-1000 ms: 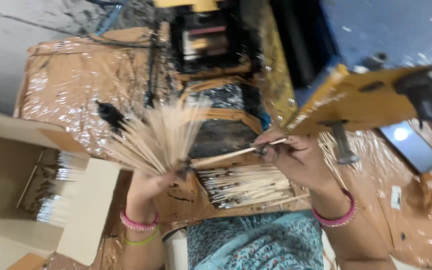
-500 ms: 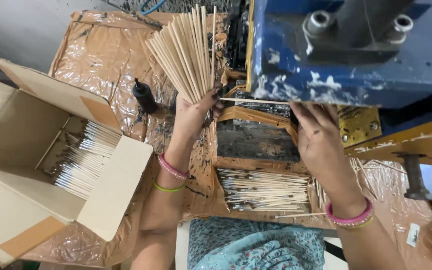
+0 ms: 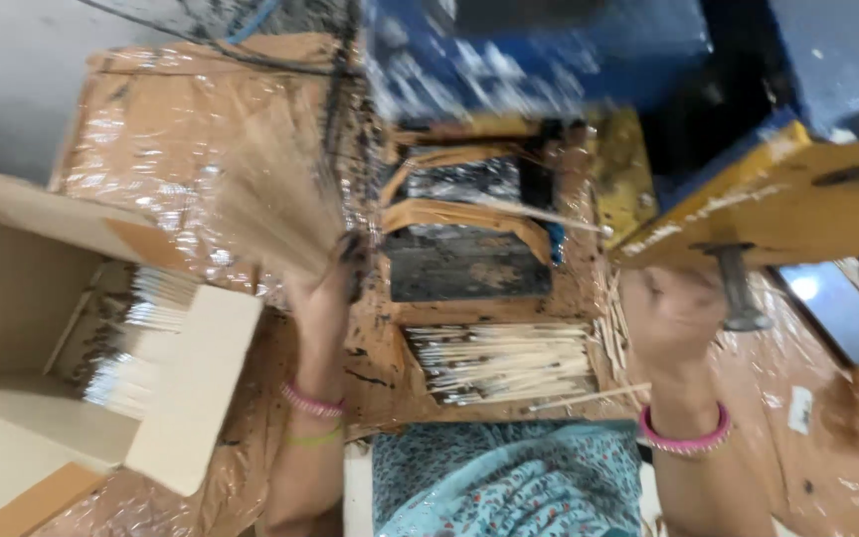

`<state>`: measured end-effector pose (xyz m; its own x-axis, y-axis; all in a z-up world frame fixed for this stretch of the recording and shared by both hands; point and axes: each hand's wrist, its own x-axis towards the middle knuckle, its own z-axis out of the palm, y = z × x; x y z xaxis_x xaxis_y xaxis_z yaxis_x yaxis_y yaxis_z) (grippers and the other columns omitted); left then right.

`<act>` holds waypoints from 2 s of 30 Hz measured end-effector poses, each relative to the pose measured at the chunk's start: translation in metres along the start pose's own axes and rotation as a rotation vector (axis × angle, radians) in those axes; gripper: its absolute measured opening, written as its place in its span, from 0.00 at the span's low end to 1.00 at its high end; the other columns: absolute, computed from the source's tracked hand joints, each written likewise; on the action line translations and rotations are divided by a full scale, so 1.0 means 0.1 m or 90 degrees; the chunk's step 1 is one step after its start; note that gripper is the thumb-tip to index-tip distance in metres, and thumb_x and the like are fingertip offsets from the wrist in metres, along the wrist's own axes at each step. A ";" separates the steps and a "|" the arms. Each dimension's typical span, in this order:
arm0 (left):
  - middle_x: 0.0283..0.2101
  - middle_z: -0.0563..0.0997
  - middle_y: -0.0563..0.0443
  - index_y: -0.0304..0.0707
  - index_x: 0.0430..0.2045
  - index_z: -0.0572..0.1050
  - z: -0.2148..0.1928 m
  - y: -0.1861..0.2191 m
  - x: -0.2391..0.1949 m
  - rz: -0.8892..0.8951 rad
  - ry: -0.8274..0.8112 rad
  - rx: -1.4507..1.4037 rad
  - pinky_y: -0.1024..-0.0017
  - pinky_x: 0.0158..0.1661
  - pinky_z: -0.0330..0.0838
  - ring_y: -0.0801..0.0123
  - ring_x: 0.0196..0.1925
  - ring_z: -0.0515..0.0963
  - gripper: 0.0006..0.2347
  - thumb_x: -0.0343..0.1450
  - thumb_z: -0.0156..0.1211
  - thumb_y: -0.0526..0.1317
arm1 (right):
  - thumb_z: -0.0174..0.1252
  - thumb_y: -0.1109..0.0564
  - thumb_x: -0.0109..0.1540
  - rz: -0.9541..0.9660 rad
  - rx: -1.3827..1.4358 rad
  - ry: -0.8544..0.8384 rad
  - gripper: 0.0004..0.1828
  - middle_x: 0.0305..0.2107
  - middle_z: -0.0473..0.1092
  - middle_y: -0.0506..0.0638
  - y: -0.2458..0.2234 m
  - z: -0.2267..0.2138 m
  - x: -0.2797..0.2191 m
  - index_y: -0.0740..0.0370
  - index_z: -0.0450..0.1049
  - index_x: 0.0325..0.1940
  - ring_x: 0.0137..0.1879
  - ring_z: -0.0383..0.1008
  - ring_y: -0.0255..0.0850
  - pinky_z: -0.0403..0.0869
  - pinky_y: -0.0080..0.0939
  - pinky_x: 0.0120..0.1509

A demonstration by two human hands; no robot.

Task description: The recorder is using a manual machine to apply incense paste to thin wooden sticks and then collecting the finished sticks into a bundle.

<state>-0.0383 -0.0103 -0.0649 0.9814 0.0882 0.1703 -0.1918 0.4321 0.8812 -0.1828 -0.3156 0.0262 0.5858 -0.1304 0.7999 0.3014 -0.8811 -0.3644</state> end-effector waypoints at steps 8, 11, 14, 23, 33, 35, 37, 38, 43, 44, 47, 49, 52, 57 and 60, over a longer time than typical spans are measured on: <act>0.46 0.81 0.35 0.24 0.53 0.72 -0.96 -0.58 -0.57 -0.125 -0.089 -0.078 0.67 0.40 0.78 0.58 0.42 0.81 0.12 0.74 0.56 0.27 | 0.60 0.66 0.59 0.157 -0.239 -0.089 0.10 0.42 0.76 0.61 0.87 -0.23 -0.97 0.62 0.79 0.44 0.43 0.77 0.47 0.71 0.41 0.45; 0.43 0.84 0.37 0.29 0.48 0.76 -0.29 0.00 -0.57 -0.062 -0.378 0.068 0.63 0.40 0.79 0.58 0.41 0.83 0.13 0.69 0.62 0.28 | 0.57 0.68 0.59 0.152 -0.033 -0.197 0.13 0.42 0.78 0.57 0.47 -0.02 -0.82 0.60 0.80 0.46 0.42 0.76 0.40 0.72 0.38 0.44; 0.44 0.85 0.40 0.29 0.47 0.79 0.04 0.39 -0.51 0.027 -0.534 0.259 0.64 0.42 0.78 0.61 0.43 0.82 0.15 0.66 0.67 0.24 | 0.54 0.70 0.64 0.329 0.530 -0.233 0.13 0.40 0.76 0.51 0.13 0.11 -0.55 0.66 0.76 0.52 0.42 0.75 0.32 0.75 0.32 0.47; 0.33 0.79 0.43 0.25 0.43 0.74 0.14 0.65 0.37 -0.047 -0.172 0.094 0.74 0.23 0.77 0.67 0.26 0.80 0.08 0.70 0.55 0.25 | 0.57 0.69 0.65 -0.014 0.346 -0.270 0.12 0.47 0.76 0.53 -0.11 0.61 0.46 0.64 0.78 0.52 0.53 0.75 0.41 0.73 0.39 0.58; 0.30 0.80 0.44 0.22 0.46 0.76 0.31 0.14 0.69 -0.121 -0.183 -0.029 0.73 0.28 0.75 0.68 0.28 0.79 0.09 0.73 0.56 0.27 | 0.51 0.70 0.63 0.030 0.017 -0.285 0.20 0.44 0.75 0.67 -0.02 0.66 0.34 0.70 0.76 0.58 0.49 0.76 0.58 0.74 0.54 0.52; 0.31 0.80 0.45 0.23 0.46 0.75 0.33 0.16 0.70 -0.127 -0.180 -0.041 0.73 0.28 0.76 0.68 0.29 0.80 0.09 0.73 0.56 0.27 | 0.51 0.68 0.65 0.059 -0.015 -0.305 0.15 0.39 0.75 0.65 0.26 0.82 0.15 0.69 0.77 0.55 0.44 0.77 0.58 0.75 0.53 0.49; 0.31 0.80 0.46 0.24 0.46 0.75 0.32 0.16 0.67 -0.135 -0.176 -0.051 0.73 0.27 0.76 0.68 0.30 0.80 0.09 0.72 0.55 0.28 | 0.51 0.66 0.68 0.092 -0.045 -0.328 0.11 0.34 0.76 0.63 0.44 0.89 0.08 0.68 0.77 0.51 0.39 0.78 0.58 0.75 0.52 0.45; 0.32 0.79 0.44 0.21 0.46 0.74 0.30 0.14 0.65 -0.126 -0.184 -0.053 0.73 0.28 0.76 0.67 0.30 0.79 0.09 0.74 0.55 0.27 | 0.50 0.63 0.70 0.178 -0.047 -0.398 0.10 0.32 0.76 0.60 0.49 0.89 0.10 0.66 0.77 0.50 0.36 0.77 0.55 0.75 0.48 0.42; 0.46 0.80 0.44 0.20 0.49 0.70 0.38 0.37 0.33 -0.044 -0.158 -0.028 0.73 0.33 0.81 0.65 0.41 0.85 0.13 0.71 0.54 0.25 | 0.59 0.61 0.67 -0.101 -0.120 -0.213 0.11 0.35 0.78 0.57 -0.37 0.28 0.67 0.60 0.81 0.53 0.34 0.79 0.51 0.75 0.48 0.41; 0.43 0.80 0.43 0.21 0.50 0.69 0.31 0.35 0.25 -0.059 -0.108 0.000 0.74 0.32 0.80 0.65 0.37 0.83 0.13 0.71 0.54 0.25 | 0.58 0.64 0.63 -0.132 -0.090 -0.162 0.12 0.36 0.78 0.58 -0.33 0.21 0.55 0.64 0.80 0.50 0.39 0.79 0.53 0.75 0.50 0.45; 0.39 0.80 0.41 0.22 0.49 0.70 -0.12 0.07 -0.01 -0.058 -0.047 0.021 0.75 0.27 0.75 0.66 0.30 0.80 0.11 0.73 0.57 0.26 | 0.59 0.67 0.62 -0.034 -0.022 -0.084 0.11 0.38 0.78 0.57 0.25 0.04 -0.12 0.65 0.79 0.48 0.42 0.80 0.49 0.75 0.44 0.49; 0.37 0.80 0.40 0.22 0.47 0.72 -0.42 -0.15 -0.21 -0.047 -0.040 0.016 0.76 0.24 0.70 0.67 0.27 0.78 0.09 0.74 0.60 0.26 | 0.60 0.67 0.66 0.101 0.010 -0.052 0.08 0.37 0.78 0.55 0.62 -0.08 -0.52 0.64 0.79 0.50 0.40 0.81 0.44 0.76 0.38 0.48; 0.36 0.81 0.40 0.28 0.48 0.75 -0.62 -0.23 -0.44 -0.075 -0.041 0.008 0.75 0.24 0.69 0.67 0.26 0.79 0.08 0.75 0.60 0.28 | 0.62 0.66 0.69 0.229 -0.076 0.027 0.04 0.39 0.78 0.57 0.81 -0.17 -0.80 0.68 0.78 0.48 0.41 0.80 0.46 0.75 0.38 0.49; 0.47 0.82 0.43 0.28 0.50 0.75 -0.14 0.18 -0.61 -0.009 -0.398 0.233 0.70 0.44 0.78 0.62 0.45 0.81 0.17 0.66 0.59 0.23 | 0.54 0.71 0.62 0.288 0.390 -0.193 0.14 0.41 0.77 0.50 0.42 0.01 -0.79 0.66 0.75 0.52 0.46 0.78 0.34 0.77 0.34 0.50; 0.46 0.84 0.50 0.33 0.46 0.78 0.09 0.36 -0.37 0.122 -0.666 0.355 0.75 0.45 0.79 0.68 0.43 0.85 0.15 0.66 0.63 0.25 | 0.57 0.71 0.63 0.353 0.657 -0.237 0.15 0.36 0.76 0.48 0.11 0.13 -0.49 0.64 0.76 0.53 0.39 0.74 0.31 0.74 0.30 0.41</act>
<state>-0.0812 -0.0057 -0.0356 0.5146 -0.7745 0.3680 -0.5607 0.0207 0.8277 -0.1981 -0.3128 -0.0232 0.9524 -0.0860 0.2926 0.2972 0.0466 -0.9537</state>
